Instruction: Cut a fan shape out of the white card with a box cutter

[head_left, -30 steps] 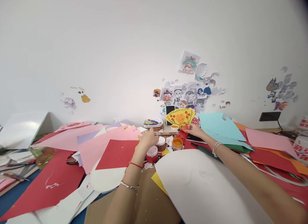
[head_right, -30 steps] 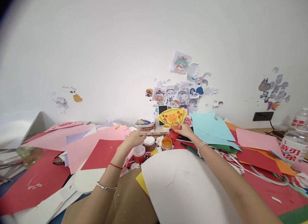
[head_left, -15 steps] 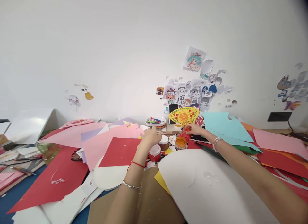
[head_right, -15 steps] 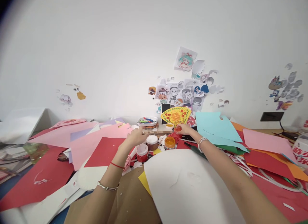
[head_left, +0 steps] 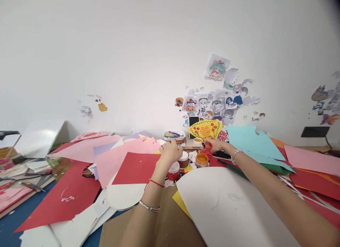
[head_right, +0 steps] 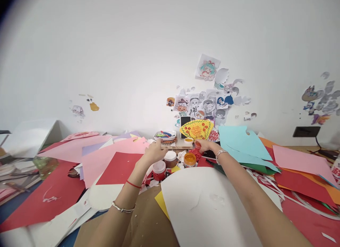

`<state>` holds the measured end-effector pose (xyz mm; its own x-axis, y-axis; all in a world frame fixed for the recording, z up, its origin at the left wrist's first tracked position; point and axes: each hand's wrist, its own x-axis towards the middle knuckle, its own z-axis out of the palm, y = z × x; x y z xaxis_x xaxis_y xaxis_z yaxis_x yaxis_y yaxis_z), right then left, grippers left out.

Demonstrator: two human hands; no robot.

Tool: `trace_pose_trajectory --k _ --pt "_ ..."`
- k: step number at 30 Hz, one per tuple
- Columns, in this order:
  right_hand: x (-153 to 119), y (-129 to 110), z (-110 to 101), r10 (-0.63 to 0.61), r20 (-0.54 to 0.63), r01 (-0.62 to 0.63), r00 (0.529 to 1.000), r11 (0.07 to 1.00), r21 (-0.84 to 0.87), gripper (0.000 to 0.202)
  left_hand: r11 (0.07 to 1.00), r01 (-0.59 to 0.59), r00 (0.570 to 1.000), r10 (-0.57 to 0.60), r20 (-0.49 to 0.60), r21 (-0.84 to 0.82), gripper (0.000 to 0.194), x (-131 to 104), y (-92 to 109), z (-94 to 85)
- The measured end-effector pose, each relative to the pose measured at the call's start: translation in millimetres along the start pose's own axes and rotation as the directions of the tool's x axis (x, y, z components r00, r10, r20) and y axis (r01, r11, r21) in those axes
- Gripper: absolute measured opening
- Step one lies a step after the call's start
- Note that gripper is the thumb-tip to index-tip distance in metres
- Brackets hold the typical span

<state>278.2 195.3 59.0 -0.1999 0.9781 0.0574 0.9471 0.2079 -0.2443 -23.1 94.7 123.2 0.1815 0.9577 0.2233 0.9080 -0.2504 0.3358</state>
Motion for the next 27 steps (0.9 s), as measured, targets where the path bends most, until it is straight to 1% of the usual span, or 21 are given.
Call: trace_pose_trajectory --k 2,4,5,7,8,10,11,12,13,14,16,19,21,22,23,24,25,26,27 --pt "-10.4 2.9 -11.0 0.035 -0.026 -0.035 0.999 0.999 0.027 0.03 0.999 -0.022 0.999 0.021 -0.03 -0.029 0.043 0.8 2.7 2.5" --pt "-25.0 1.9 -29.0 0.06 -0.064 -0.056 0.996 0.997 0.058 0.041 0.995 -0.077 0.996 0.073 -0.058 -0.069 0.048 0.5 9.1 8.0" --pt "-33.8 -1.7 -39.3 0.06 -0.083 -0.054 0.995 0.996 0.074 0.048 0.99 -0.116 0.992 0.11 -0.067 -0.085 0.052 -0.5 14.0 12.7" --pt "-54.4 -17.3 -58.3 0.032 -0.089 -0.022 0.996 0.994 0.105 0.057 0.958 -0.236 0.971 0.225 -0.084 -0.163 0.063 -4.8 26.9 25.9" --pt "-66.1 -29.1 -65.6 0.001 -0.074 0.008 0.997 0.992 0.123 0.058 0.922 -0.308 0.951 0.292 -0.099 -0.237 0.07 -8.3 34.4 34.1" --pt "-91.8 -57.7 -74.9 -0.083 -0.032 0.087 0.996 0.983 0.16 0.059 0.798 -0.429 0.902 0.399 -0.163 -0.423 0.08 -17.1 49.6 50.8" --pt "-105.3 -72.7 -77.3 -0.124 -0.012 0.124 0.992 0.977 0.175 0.059 0.729 -0.46 0.885 0.42 -0.2 -0.506 0.079 -22.0 56.5 58.1" --pt "-118.8 -86.8 -79.0 -0.169 0.01 0.164 0.986 0.967 0.193 0.06 0.676 -0.468 0.88 0.416 -0.23 -0.568 0.073 -27.1 62.7 63.9" --pt "-131.7 -99.2 -80.6 -0.208 0.032 0.197 0.978 0.957 0.211 0.062 0.65 -0.458 0.885 0.398 -0.243 -0.606 0.064 -32.0 67.9 67.8" --pt "-143.7 -109.4 -82.6 -0.222 0.037 0.21 0.974 0.956 0.204 0.065 0.64 -0.442 0.893 0.377 -0.245 -0.629 0.055 -36.6 72.2 69.7" --pt "-163.5 -122.7 -89.2 -0.213 0.075 0.199 0.974 0.967 0.159 0.07 0.643 -0.402 0.913 0.337 -0.231 -0.652 0.042 -45.0 78.6 67.9" --pt "-181.6 -127.4 -103.1 -0.182 0.133 0.173 0.974 0.982 0.077 0.07 0.645 -0.351 0.933 0.302 -0.196 -0.679 0.04 -55.7 85.5 56.2" --pt "-187.6 -124.4 -111.5 -0.231 0.135 0.222 0.963 0.972 0.084 0.064 0.607 -0.339 0.934 0.309 -0.18 -0.718 0.037 -61.3 89.3 47.3" --pt "-189.5 -122.0 -114.7 -0.273 0.128 0.259 0.953 0.959 0.119 0.06 0.565 -0.34 0.927 0.334 -0.169 -0.752 0.034 -63.3 90.7 43.6" --pt "-190.9 -119.4 -117.2 -0.319 0.125 0.296 0.939 0.939 0.177 0.057 0.504 -0.332 0.917 0.372 -0.147 -0.797 0.031 -64.8 91.6 40.7" --pt "-192.2 -116.8 -119.2 -0.361 0.122 0.323 0.924 0.912 0.252 0.055 0.427 -0.305 0.897 0.428 -0.107 -0.851 0.027 -65.6 92.1 38.8" --pt "-193.4 -114.6 -121.0 -0.4 0.123 0.342 0.908 0.878 0.335 0.055 0.332 -0.251 0.864 0.501 -0.056 -0.909 0.024 -66.0 92.1 37.7" --pt "-194.8 -113.0 -122.7 -0.435 0.123 0.353 0.892 0.839 0.414 0.056 0.22 -0.165 0.808 0.589 -0.004 -0.961 0.023 -66.0 91.6 37.4" --pt "-196.3 -112.4 -124.5 -0.467 0.122 0.361 0.876 0.802 0.477 0.057 0.108 -0.054 0.727 0.686 0.035 -0.993 0.024 -65.7 90.8 37.5"
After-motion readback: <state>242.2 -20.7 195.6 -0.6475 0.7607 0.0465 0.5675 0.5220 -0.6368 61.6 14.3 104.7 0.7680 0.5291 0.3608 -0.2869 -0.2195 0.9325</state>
